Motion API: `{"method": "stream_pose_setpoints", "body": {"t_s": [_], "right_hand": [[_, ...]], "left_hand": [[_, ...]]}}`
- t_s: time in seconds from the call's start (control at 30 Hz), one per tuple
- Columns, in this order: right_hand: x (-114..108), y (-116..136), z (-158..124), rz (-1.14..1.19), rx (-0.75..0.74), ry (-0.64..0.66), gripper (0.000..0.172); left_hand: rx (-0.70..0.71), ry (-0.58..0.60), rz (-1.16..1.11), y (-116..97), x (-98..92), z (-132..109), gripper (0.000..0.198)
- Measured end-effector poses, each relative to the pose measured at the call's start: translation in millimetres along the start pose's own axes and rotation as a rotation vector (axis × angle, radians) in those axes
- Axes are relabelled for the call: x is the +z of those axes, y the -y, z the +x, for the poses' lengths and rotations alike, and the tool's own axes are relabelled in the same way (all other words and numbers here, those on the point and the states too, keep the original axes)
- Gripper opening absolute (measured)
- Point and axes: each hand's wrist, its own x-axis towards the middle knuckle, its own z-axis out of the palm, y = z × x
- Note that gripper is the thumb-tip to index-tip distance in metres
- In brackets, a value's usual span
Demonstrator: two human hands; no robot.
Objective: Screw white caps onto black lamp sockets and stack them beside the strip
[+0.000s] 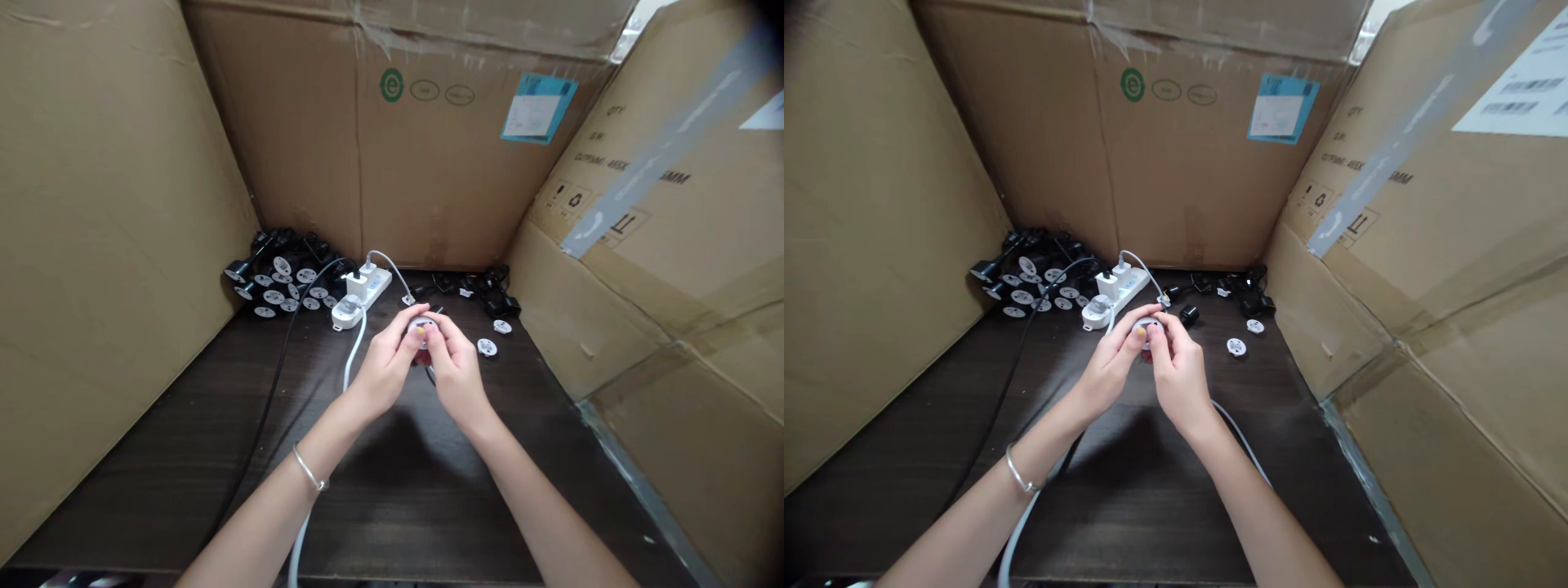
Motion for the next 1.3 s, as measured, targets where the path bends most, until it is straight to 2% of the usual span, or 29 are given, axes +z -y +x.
{"method": "stream_pose_setpoints", "body": {"t_s": [0.17, 0.33, 0.53, 0.73, 0.83, 1.1, 1.3], "right_hand": [[-1.5, 1.1, 2.6, 0.052, 0.055, -0.039, 0.027], [-3.3, -0.6, 5.5, 0.124, 0.1, -0.021, 0.029], [-5.0, -0.6, 5.9, 0.161, 0.117, 0.015, 0.022], [-3.8, 1.1, 3.2, 0.043, 0.035, 0.033, 0.026], [-3.8, 0.7, 2.7, 0.023, 0.02, 0.027, 0.026], [-6.2, 4.9, 4.7, 0.142, 0.074, 0.043, 0.023], [-4.4, 2.4, 3.6, 0.142, 0.091, 0.039, 0.028]], "left_hand": [[-0.078, 0.1, -0.072, 5.4, -3.6, 0.6, 0.054], [-0.088, 0.072, -0.092, 5.9, -1.7, 1.1, 0.049], [-0.052, 0.095, -0.129, 2.3, -0.8, 0.8, 0.04], [0.023, 0.018, -0.008, 2.4, 0.0, -1.0, 0.038], [0.027, -0.006, -0.023, 3.0, 0.5, -1.4, 0.039], [-0.057, 0.019, -0.208, 0.2, -0.3, 1.2, 0.039], [-0.028, -0.041, -0.1, 2.3, -0.5, 1.4, 0.039]]}}
